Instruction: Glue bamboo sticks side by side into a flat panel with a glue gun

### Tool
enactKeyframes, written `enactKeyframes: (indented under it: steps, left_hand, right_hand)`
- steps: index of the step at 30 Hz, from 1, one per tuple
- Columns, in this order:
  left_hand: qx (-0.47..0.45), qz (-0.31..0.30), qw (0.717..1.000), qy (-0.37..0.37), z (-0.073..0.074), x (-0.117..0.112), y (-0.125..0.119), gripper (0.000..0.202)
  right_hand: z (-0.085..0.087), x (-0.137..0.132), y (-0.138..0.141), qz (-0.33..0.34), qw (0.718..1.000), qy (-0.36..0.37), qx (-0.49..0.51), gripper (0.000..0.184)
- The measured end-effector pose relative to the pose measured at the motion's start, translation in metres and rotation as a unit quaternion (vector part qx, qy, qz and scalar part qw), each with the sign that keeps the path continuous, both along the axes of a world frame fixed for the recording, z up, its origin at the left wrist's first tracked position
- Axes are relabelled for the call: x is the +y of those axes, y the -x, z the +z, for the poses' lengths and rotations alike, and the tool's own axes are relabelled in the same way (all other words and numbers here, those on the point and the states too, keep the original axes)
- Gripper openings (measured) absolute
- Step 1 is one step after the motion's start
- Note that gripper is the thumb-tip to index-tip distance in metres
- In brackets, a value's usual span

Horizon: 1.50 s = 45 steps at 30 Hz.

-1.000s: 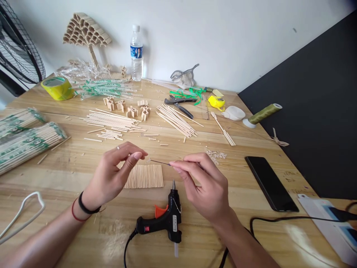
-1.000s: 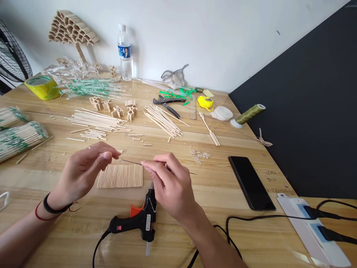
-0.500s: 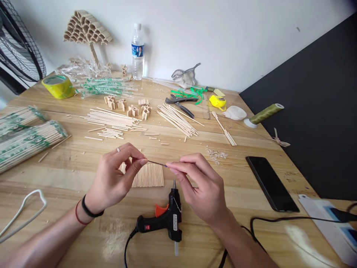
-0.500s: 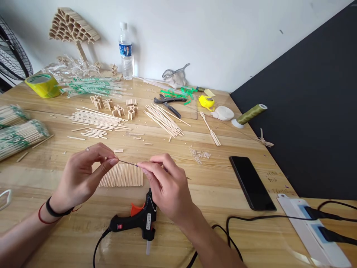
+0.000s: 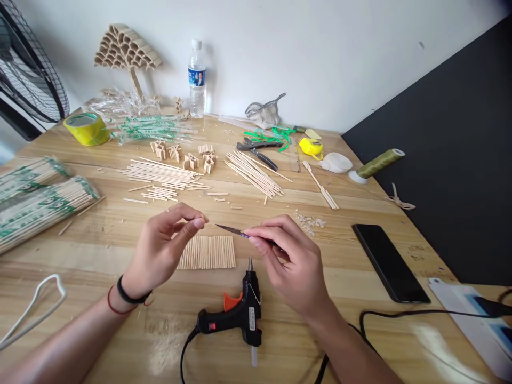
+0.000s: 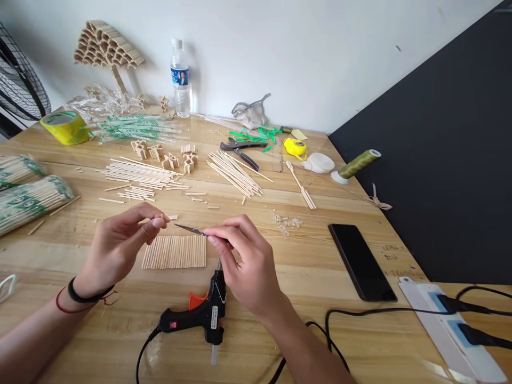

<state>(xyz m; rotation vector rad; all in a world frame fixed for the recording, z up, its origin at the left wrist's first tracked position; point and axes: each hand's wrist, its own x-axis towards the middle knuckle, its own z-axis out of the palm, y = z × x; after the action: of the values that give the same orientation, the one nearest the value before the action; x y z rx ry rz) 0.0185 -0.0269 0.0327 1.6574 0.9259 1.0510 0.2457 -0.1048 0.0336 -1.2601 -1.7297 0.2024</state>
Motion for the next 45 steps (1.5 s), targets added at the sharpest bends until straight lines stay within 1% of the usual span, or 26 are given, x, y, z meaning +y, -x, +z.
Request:
enactKeyframes:
  steps: [4,8,13,17,20,24,26,30,32,34,36,40,42,45]
  left_hand:
    - [0.008,-0.032,0.999,-0.007,-0.006,-0.010,-0.008,0.018]
    - [-0.007,-0.044,0.999,0.008,-0.010,-0.013,-0.012,0.018]
    - [-0.026,-0.022,0.998,0.047,-0.007,-0.017,-0.015,0.016]
    - [-0.025,0.006,0.998,0.053,-0.005,-0.019,-0.018,0.016]
    - [-0.009,0.006,0.999,0.040,-0.003,-0.019,-0.017,0.015]
    - [0.022,-0.013,1.000,0.001,-0.002,-0.019,-0.013,0.016]
    - [0.031,-0.025,0.999,-0.019,-0.001,-0.018,-0.012,0.017]
    - [0.042,-0.059,0.995,-0.066,0.000,-0.016,-0.011,0.014]
    - [0.048,-0.064,0.993,-0.083,0.001,-0.014,-0.010,0.012]
    - [0.049,-0.055,0.994,-0.081,0.002,-0.012,-0.007,0.013]
    - [0.042,-0.038,0.997,-0.060,0.002,-0.010,-0.005,0.016]
    - [0.012,-0.024,0.999,0.030,0.001,-0.009,-0.004,0.021]
    - [-0.011,-0.030,0.996,0.078,0.000,-0.009,-0.003,0.022]
    - [-0.054,-0.064,0.988,0.126,0.000,-0.008,-0.002,0.023]
  right_hand:
    - [0.000,0.001,0.000,0.011,1.000,0.004,-0.001,0.018]
    - [-0.001,0.001,0.001,0.019,1.000,0.006,0.001,0.019]
    - [-0.006,0.000,0.004,0.013,1.000,0.003,-0.007,0.019]
    - [-0.011,-0.002,0.008,0.014,1.000,0.000,-0.011,0.022]
    - [-0.012,-0.003,0.009,0.014,1.000,0.001,-0.007,0.023]
    - [-0.008,-0.003,0.009,0.014,1.000,0.015,0.010,0.021]
    - [-0.005,-0.002,0.008,0.017,0.999,0.030,0.026,0.019]
    - [0.004,-0.001,0.001,0.034,0.994,0.081,0.063,0.014]
    - [0.008,-0.001,-0.005,0.029,0.993,0.090,0.065,0.013]
    - [0.009,0.000,-0.011,0.015,0.996,0.067,0.051,0.013]
    - [0.007,0.001,-0.015,0.006,1.000,0.021,0.019,0.017]
    - [0.000,0.001,-0.013,0.001,0.994,-0.083,-0.075,0.034]
    - [-0.001,0.000,-0.010,0.007,0.987,-0.122,-0.102,0.039]
    - [-0.001,-0.005,-0.006,0.016,0.978,-0.160,-0.134,0.035]
